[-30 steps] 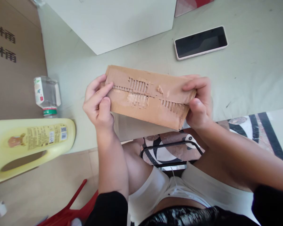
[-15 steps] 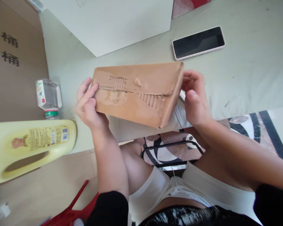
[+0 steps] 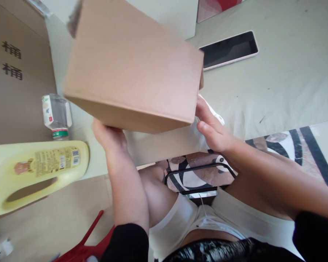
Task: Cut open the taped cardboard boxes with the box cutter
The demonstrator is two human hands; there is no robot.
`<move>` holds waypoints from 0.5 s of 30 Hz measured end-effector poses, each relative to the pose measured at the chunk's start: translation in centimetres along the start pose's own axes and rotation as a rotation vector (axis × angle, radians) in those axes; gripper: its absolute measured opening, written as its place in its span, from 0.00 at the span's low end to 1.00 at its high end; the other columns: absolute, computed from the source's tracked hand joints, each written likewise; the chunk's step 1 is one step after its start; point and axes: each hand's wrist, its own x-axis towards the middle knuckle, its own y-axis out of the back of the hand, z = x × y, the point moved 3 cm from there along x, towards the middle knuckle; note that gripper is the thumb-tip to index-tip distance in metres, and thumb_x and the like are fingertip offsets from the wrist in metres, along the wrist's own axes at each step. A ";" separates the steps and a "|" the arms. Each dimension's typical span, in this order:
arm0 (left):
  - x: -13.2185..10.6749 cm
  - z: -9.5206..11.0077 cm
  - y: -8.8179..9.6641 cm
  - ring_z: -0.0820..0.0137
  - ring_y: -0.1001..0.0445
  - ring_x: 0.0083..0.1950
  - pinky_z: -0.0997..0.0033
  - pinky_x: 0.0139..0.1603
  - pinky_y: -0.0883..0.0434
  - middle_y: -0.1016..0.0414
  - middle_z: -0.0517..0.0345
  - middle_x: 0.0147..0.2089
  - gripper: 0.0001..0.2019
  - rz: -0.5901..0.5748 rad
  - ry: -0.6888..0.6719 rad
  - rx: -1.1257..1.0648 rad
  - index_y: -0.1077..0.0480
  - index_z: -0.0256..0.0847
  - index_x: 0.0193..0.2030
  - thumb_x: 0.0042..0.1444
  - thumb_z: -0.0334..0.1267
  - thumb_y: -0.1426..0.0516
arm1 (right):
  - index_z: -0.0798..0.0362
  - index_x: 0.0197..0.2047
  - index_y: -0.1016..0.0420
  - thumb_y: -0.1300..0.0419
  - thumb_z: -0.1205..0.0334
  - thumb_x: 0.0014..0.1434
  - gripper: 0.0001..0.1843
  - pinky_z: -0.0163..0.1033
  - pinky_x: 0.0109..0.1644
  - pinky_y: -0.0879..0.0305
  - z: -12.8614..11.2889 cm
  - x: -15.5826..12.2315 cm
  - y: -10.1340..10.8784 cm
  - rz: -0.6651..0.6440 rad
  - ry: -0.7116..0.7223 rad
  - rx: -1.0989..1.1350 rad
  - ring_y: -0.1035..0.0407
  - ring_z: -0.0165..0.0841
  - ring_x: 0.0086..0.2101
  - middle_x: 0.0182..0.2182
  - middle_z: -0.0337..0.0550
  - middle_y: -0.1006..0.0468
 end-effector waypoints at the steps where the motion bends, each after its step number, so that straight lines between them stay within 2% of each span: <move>1: -0.4 0.0 -0.6 0.58 0.34 0.72 0.55 0.69 0.31 0.19 0.63 0.50 0.09 0.053 0.026 -0.071 0.29 0.44 0.40 0.55 0.43 0.43 | 0.39 0.70 0.38 0.46 0.35 0.66 0.34 0.59 0.79 0.53 -0.3 0.0 0.0 -0.020 0.018 -0.024 0.55 0.44 0.75 0.75 0.41 0.44; 2: -0.7 -0.3 -1.2 0.57 0.28 0.66 0.56 0.65 0.28 0.18 0.61 0.48 0.10 0.063 0.110 -0.107 0.27 0.43 0.41 0.54 0.42 0.42 | 0.39 0.71 0.39 0.45 0.35 0.66 0.35 0.59 0.80 0.55 -0.4 0.1 0.0 -0.037 0.023 -0.048 0.56 0.44 0.76 0.75 0.40 0.46; 5: -1.3 -0.9 -2.6 0.58 0.24 0.61 0.61 0.56 0.23 0.17 0.56 0.46 0.15 -0.018 0.243 -0.112 0.25 0.42 0.43 0.57 0.49 0.42 | 0.37 0.72 0.40 0.44 0.34 0.65 0.37 0.59 0.80 0.57 -0.8 0.2 0.4 -0.051 0.014 -0.112 0.56 0.44 0.76 0.76 0.37 0.48; 7: -1.5 -1.3 -2.8 0.56 0.22 0.58 0.62 0.50 0.21 0.16 0.50 0.41 0.23 -0.100 0.314 -0.069 0.24 0.39 0.41 0.59 0.58 0.46 | 0.37 0.73 0.40 0.44 0.35 0.65 0.37 0.59 0.81 0.61 -1.0 0.3 0.7 -0.051 0.026 -0.163 0.57 0.44 0.76 0.76 0.35 0.48; 9: -1.7 -1.6 -2.9 0.54 0.18 0.49 0.63 0.40 0.21 0.17 0.44 0.34 0.35 -0.205 0.370 -0.004 0.24 0.36 0.38 0.58 0.70 0.51 | 0.38 0.73 0.40 0.46 0.35 0.65 0.37 0.61 0.81 0.64 -1.3 0.3 0.9 -0.053 0.063 -0.192 0.56 0.46 0.76 0.76 0.37 0.46; 10: -1.9 -1.6 -2.9 0.55 0.17 0.44 0.65 0.34 0.22 0.18 0.43 0.32 0.40 -0.270 0.389 0.036 0.24 0.35 0.38 0.56 0.75 0.54 | 0.39 0.73 0.40 0.46 0.34 0.65 0.37 0.62 0.80 0.63 -1.4 0.3 0.9 -0.046 0.074 -0.196 0.56 0.47 0.76 0.75 0.39 0.45; 12: -2.5 -1.6 -3.1 0.62 0.18 0.32 0.70 0.26 0.27 0.19 0.45 0.31 0.43 -0.396 0.435 0.126 0.24 0.35 0.41 0.52 0.79 0.53 | 0.40 0.72 0.40 0.47 0.32 0.64 0.39 0.62 0.79 0.56 -1.4 0.3 1.1 -0.003 0.090 -0.185 0.54 0.49 0.75 0.73 0.42 0.42; 15: -3.6 -1.2 -3.5 0.66 0.21 0.25 0.73 0.20 0.33 0.16 0.46 0.36 0.43 -0.622 0.562 0.260 0.25 0.38 0.47 0.49 0.80 0.49 | 0.38 0.70 0.38 0.47 0.32 0.64 0.37 0.63 0.75 0.43 -1.4 0.0 1.4 0.102 0.097 -0.175 0.51 0.52 0.73 0.72 0.44 0.42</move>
